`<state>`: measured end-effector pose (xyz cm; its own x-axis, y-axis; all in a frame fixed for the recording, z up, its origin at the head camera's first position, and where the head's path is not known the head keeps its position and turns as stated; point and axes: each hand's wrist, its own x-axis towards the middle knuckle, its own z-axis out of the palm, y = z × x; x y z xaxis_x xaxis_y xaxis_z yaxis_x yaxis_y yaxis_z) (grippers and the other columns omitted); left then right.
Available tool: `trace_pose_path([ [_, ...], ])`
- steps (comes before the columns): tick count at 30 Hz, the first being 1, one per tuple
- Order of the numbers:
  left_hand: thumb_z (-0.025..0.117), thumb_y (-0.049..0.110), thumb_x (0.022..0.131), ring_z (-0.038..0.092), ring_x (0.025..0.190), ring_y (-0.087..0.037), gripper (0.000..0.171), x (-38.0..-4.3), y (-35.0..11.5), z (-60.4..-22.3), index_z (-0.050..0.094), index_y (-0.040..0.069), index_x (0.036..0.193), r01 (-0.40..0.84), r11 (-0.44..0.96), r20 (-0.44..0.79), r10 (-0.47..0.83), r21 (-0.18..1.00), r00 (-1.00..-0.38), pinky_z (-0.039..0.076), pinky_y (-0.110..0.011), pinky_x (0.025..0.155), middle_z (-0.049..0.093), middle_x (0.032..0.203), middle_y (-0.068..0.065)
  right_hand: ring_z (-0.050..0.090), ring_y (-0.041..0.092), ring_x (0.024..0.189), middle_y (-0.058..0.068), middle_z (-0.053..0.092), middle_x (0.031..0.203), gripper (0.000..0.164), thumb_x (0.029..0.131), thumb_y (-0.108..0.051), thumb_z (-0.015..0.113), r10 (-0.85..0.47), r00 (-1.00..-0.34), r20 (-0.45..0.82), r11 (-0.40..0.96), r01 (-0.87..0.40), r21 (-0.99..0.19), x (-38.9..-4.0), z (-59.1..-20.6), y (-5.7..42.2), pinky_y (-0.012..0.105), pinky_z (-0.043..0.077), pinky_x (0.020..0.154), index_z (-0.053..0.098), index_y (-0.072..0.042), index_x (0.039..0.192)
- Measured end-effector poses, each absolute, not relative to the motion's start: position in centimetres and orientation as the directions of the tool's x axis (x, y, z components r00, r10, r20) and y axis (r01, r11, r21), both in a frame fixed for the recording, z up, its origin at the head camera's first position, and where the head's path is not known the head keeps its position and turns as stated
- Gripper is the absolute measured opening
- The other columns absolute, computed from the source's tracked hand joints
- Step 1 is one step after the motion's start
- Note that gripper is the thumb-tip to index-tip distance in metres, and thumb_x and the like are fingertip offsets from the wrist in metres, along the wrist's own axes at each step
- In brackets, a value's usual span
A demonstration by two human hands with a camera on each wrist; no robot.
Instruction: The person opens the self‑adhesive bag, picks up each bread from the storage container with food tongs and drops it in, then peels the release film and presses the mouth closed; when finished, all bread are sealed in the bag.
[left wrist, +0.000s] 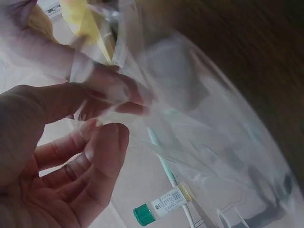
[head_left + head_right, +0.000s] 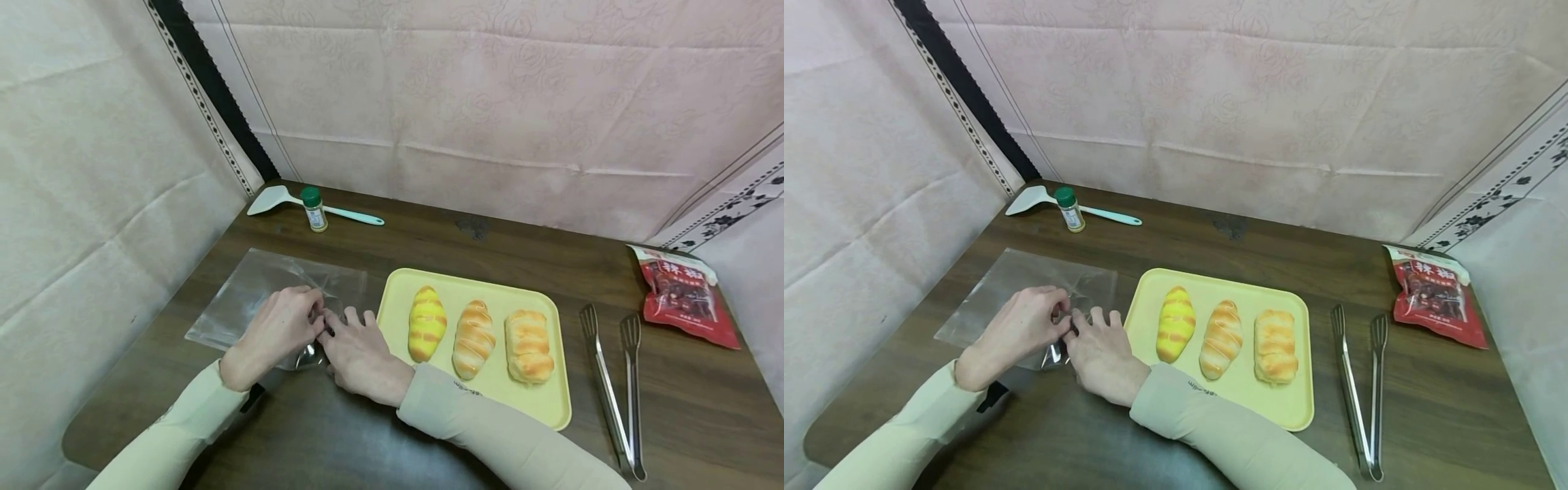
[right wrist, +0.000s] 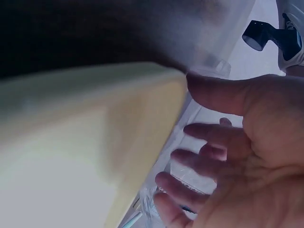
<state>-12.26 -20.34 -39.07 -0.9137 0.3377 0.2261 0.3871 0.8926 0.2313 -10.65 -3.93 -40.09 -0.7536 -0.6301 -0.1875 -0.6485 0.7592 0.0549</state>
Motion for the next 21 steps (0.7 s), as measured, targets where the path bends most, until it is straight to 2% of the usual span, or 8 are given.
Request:
trace_pose_path([
  [5,0.076,-0.006,0.081,0.055,0.06,-0.013,0.018,-11.7,-20.2,-38.9,0.069,0.005,0.094,0.377,0.894,0.196,0.336,0.243,-0.921,0.046,-0.031,0.054,0.062,0.074,-0.001,0.047,0.02,0.15,-0.011,0.044,0.171,0.062,0.099,-0.036,0.077,-0.649,-0.713,-0.265,0.734,-0.679,0.029,-10.6,-40.1,-4.0,0.041,0.042,0.113,0.055,-0.036,0.158],
  [9,0.073,-0.01,0.08,0.055,0.058,-0.014,0.032,-11.0,-20.0,-38.8,0.069,0.002,0.109,0.387,0.887,0.198,0.344,0.252,-0.918,0.047,-0.03,0.053,0.063,0.077,-0.004,0.047,0.02,0.153,-0.009,0.043,0.174,0.062,0.101,-0.037,0.075,-0.633,-0.713,-0.302,0.74,-0.672,0.035,-10.5,-40.1,-4.2,0.042,0.041,0.116,0.054,-0.036,0.159],
  [12,0.073,-0.01,0.08,0.053,0.055,-0.014,0.037,-10.4,-19.8,-38.8,0.067,0.001,0.115,0.381,0.894,0.206,0.338,0.235,-0.919,0.044,-0.03,0.051,0.066,0.078,-0.008,0.046,0.02,0.154,-0.009,0.042,0.174,0.063,0.101,-0.039,0.075,-0.625,-0.714,-0.315,0.741,-0.67,0.049,-10.5,-40.1,-4.3,0.042,0.041,0.117,0.053,-0.037,0.16],
  [14,0.074,-0.009,0.08,0.052,0.052,-0.017,0.033,-10.0,-19.8,-38.8,0.066,0.0,0.111,0.363,0.91,0.214,0.321,0.2,-0.923,0.043,-0.031,0.049,0.066,0.075,-0.01,0.045,0.02,0.155,-0.008,0.041,0.175,0.064,0.102,-0.04,0.074,-0.625,-0.713,-0.319,0.74,-0.671,0.049,-10.5,-40.1,-4.3,0.042,0.04,0.118,0.051,-0.038,0.161],
  [18,0.075,-0.009,0.083,0.053,0.05,-0.02,0.016,-9.6,-19.8,-38.7,0.066,0.001,0.091,0.319,0.933,0.223,0.28,0.166,-0.934,0.042,-0.032,0.048,0.064,0.066,-0.011,0.043,0.022,0.159,-0.006,0.039,0.177,0.067,0.102,-0.037,0.073,-0.629,-0.714,-0.307,0.747,-0.665,0.017,-10.6,-39.9,-4.3,0.044,0.04,0.122,0.047,-0.037,0.164],
  [21,0.075,-0.008,0.085,0.055,0.051,-0.02,0.014,-9.5,-19.8,-38.5,0.068,0.002,0.082,0.305,0.936,0.246,0.258,0.175,-0.934,0.045,-0.033,0.048,0.065,0.064,-0.01,0.037,0.023,0.164,-0.007,0.033,0.18,0.069,0.103,-0.035,0.071,-0.643,-0.707,-0.295,0.741,-0.671,-0.006,-10.6,-39.7,-4.4,0.047,0.038,0.126,0.044,-0.034,0.167],
])
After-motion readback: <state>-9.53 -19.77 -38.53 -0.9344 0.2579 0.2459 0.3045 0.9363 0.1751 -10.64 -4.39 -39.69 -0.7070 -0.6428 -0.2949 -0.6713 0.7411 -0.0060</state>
